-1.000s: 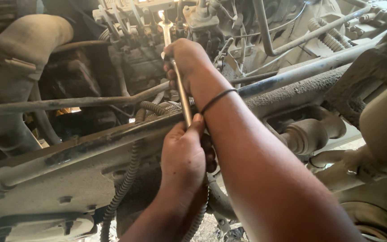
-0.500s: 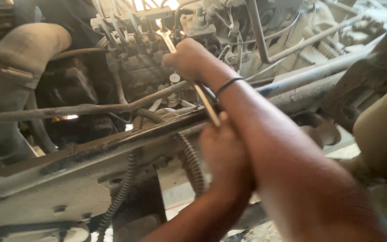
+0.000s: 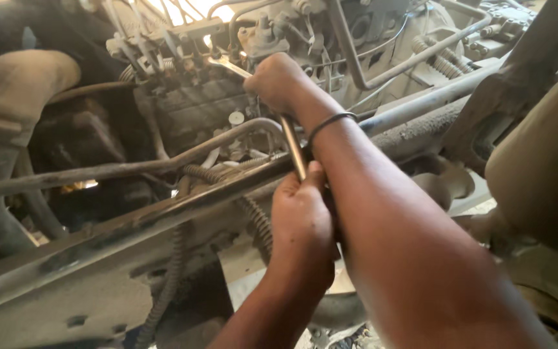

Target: The person uses a wrench and a socket extension to tighten bolts on a vehicle engine. They reposition the tools and hands multiple times to reach different fasteners within the engine bay.

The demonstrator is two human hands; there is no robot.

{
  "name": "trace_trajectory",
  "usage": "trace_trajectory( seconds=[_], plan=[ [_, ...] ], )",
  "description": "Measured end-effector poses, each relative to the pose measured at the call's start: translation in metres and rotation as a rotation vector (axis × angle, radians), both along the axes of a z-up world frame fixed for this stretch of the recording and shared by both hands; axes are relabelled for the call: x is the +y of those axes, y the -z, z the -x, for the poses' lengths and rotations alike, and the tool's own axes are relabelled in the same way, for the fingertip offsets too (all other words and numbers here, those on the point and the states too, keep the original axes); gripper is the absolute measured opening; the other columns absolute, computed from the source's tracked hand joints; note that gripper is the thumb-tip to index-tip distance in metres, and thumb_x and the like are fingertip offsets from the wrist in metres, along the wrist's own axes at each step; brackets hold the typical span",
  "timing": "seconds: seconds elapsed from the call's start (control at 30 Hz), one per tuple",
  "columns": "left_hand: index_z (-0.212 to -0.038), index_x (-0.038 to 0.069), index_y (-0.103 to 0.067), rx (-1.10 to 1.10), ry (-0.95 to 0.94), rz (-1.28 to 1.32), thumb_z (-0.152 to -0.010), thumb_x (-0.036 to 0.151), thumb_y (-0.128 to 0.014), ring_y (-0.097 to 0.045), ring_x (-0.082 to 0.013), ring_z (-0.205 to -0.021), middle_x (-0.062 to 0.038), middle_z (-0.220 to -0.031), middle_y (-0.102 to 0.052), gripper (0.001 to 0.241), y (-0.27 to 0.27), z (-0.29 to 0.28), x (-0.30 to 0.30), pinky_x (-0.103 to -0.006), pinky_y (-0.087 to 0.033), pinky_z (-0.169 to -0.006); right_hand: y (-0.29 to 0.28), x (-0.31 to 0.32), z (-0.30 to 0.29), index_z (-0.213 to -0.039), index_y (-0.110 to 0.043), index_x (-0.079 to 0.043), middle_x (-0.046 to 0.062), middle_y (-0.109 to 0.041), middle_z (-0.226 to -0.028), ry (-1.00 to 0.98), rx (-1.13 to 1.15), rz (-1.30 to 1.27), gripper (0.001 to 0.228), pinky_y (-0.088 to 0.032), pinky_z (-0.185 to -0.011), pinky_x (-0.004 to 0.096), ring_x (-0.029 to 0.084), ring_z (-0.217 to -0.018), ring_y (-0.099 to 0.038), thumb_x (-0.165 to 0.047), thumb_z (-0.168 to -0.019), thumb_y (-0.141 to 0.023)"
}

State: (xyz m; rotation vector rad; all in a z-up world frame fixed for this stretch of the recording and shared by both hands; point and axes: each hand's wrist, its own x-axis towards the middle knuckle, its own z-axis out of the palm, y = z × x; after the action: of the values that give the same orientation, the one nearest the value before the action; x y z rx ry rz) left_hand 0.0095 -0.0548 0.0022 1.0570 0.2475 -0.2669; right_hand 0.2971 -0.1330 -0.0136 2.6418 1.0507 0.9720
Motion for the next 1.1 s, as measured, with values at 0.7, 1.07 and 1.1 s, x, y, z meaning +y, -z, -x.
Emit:
trace_trajectory(
  seconds=[0.7,1.07,1.1],
  plan=[
    [-0.093,0.001,-0.065,-0.207,0.271,-0.141,-0.098,0.017,-0.059,-0.045,-0.0119,-0.042,-0.004,-0.062,-0.056,0.018,-0.006,-0.005,0.154,-0.0271,-0.037,-0.039,-0.032,0.088,0.072,-0.089,-0.069,0.011,0.018,-0.065,-0.069,0.184,1.035,-1.547,0.023,-0.051,-0.046,0.042,0.027,-0.054,-0.065,-0.011,-0.084,-0.07],
    [-0.097,0.003,-0.062,-0.129,0.177,0.032,-0.097,0.015,-0.06,-0.048,-0.0096,-0.045,-0.008,-0.073,-0.065,0.012,-0.012,-0.004,0.16,-0.0244,-0.039,-0.041,-0.028,0.095,0.071,-0.092,-0.067,0.002,0.008,-0.052,-0.066,0.089,1.213,-1.846,0.011,-0.041,-0.043,0.035,0.018,-0.049,-0.048,-0.008,-0.088,-0.07],
    [-0.098,0.003,-0.062,-0.14,0.161,0.017,-0.097,0.014,-0.06,-0.048,-0.01,-0.045,-0.008,-0.073,-0.065,0.011,-0.013,-0.003,0.155,-0.0241,-0.039,-0.042,-0.029,0.093,0.068,-0.09,-0.066,0.004,0.008,-0.052,-0.065,0.073,1.198,-1.826,0.011,-0.041,-0.042,0.035,0.018,-0.049,-0.049,-0.006,-0.087,-0.069]
  ],
)
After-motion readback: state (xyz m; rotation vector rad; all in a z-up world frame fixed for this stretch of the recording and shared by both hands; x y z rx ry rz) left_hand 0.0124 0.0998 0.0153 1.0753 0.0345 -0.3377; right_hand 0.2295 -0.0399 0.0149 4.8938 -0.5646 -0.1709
